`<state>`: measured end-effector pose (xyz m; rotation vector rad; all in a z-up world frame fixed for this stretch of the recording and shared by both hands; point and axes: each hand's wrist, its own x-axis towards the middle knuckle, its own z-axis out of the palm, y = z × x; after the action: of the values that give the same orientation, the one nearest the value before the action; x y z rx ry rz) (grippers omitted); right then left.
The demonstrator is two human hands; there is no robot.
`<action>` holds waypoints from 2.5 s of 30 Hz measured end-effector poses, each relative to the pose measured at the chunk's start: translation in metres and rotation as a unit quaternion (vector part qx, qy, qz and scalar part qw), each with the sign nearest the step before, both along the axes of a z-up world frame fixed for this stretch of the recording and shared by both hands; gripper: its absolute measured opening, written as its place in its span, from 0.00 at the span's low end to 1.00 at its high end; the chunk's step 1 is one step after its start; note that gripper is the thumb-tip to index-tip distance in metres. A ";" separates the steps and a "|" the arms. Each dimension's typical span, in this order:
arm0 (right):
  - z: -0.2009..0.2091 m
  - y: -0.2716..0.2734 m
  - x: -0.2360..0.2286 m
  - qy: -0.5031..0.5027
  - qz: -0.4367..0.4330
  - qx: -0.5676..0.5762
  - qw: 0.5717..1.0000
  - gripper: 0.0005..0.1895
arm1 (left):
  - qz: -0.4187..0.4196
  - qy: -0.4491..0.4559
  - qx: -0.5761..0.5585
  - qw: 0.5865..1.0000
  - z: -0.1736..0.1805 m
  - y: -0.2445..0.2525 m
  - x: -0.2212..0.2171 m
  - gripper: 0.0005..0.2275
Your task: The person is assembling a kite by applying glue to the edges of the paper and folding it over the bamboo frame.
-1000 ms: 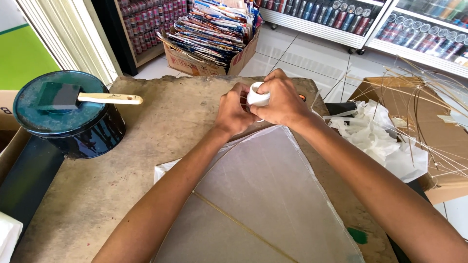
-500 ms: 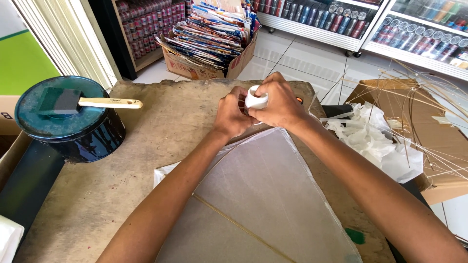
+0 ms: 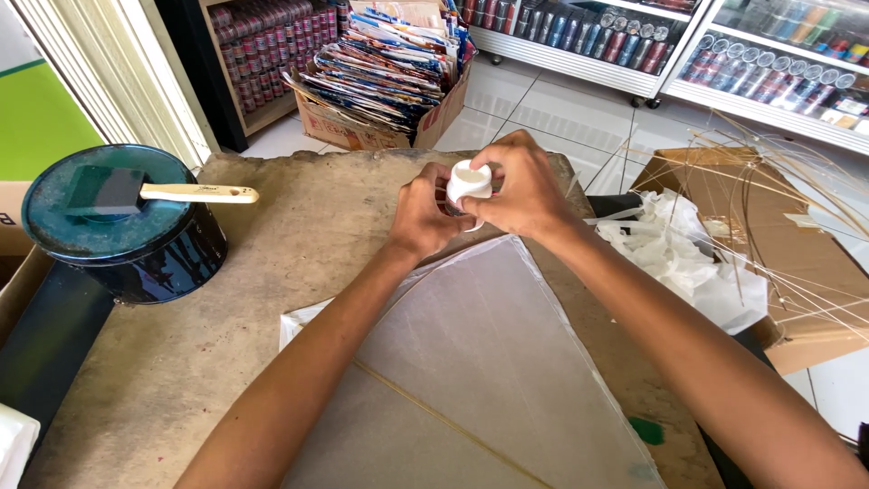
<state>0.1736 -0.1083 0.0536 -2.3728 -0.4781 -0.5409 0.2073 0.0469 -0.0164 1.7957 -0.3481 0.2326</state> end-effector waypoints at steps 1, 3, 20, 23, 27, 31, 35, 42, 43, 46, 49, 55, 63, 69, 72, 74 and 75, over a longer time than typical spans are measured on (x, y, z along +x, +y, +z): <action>0.005 -0.001 -0.008 0.000 -0.001 -0.001 1.000 0.23 | -0.001 0.000 -0.001 1.000 0.002 0.001 -0.003 0.27; 0.016 -0.003 -0.027 -0.005 -0.008 0.031 0.999 0.25 | 0.000 0.004 0.024 1.000 0.006 0.002 -0.010 0.30; -0.020 -0.093 -0.242 0.027 -0.038 0.029 0.999 0.27 | -0.200 -0.243 0.182 0.931 0.014 -0.035 -0.187 0.09; -0.030 -0.106 -0.275 0.072 -0.055 0.026 0.996 0.28 | -0.255 -0.246 0.222 0.908 0.011 -0.041 -0.208 0.07; -0.036 -0.112 -0.305 0.106 -0.037 0.030 0.993 0.25 | -0.289 -0.265 0.248 0.886 0.005 -0.052 -0.229 0.06; -0.040 -0.114 -0.319 0.085 -0.014 -0.006 0.996 0.22 | -0.283 -0.312 0.256 0.870 -0.001 -0.061 -0.244 0.09; -0.048 -0.122 -0.317 0.077 -0.005 -0.030 0.997 0.21 | -0.275 -0.330 0.291 0.855 -0.003 -0.065 -0.248 0.11; -0.033 -0.130 -0.309 0.123 0.032 -0.088 0.988 0.24 | -0.268 -0.349 0.317 0.840 0.002 -0.066 -0.249 0.12; -0.032 -0.132 -0.307 0.126 0.032 -0.086 0.988 0.24 | -0.270 -0.347 0.317 0.840 0.001 -0.065 -0.250 0.12; -0.027 -0.140 -0.303 0.145 0.060 -0.077 0.985 0.21 | -0.267 -0.353 0.324 0.836 0.001 -0.065 -0.251 0.13; -0.024 -0.146 -0.301 0.172 0.091 -0.067 0.979 0.22 | -0.255 -0.379 0.332 0.825 0.002 -0.065 -0.251 0.12; -0.032 -0.150 -0.303 0.121 0.144 -0.043 0.981 0.18 | -0.242 -0.419 0.342 0.805 0.003 -0.064 -0.254 0.14; -0.028 -0.147 -0.305 0.147 0.137 -0.054 0.978 0.19 | -0.246 -0.418 0.330 0.810 0.003 -0.064 -0.254 0.09; -0.027 -0.145 -0.305 0.140 0.140 -0.061 0.978 0.19 | -0.246 -0.422 0.323 0.810 0.003 -0.063 -0.254 0.09; -0.029 -0.145 -0.305 0.141 0.136 -0.067 0.978 0.19 | -0.247 -0.421 0.324 0.810 0.003 -0.064 -0.254 0.10; -0.029 -0.145 -0.305 0.143 0.134 -0.068 0.978 0.19 | -0.251 -0.418 0.322 0.812 0.003 -0.063 -0.254 0.11; -0.029 -0.145 -0.305 0.144 0.133 -0.069 0.978 0.19 | -0.254 -0.416 0.319 0.813 0.004 -0.063 -0.254 0.11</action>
<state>-0.1311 -0.2537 0.0243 -2.4125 -0.7024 -0.0420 -0.0468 -0.0158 -0.0129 2.0712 -1.6788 0.5663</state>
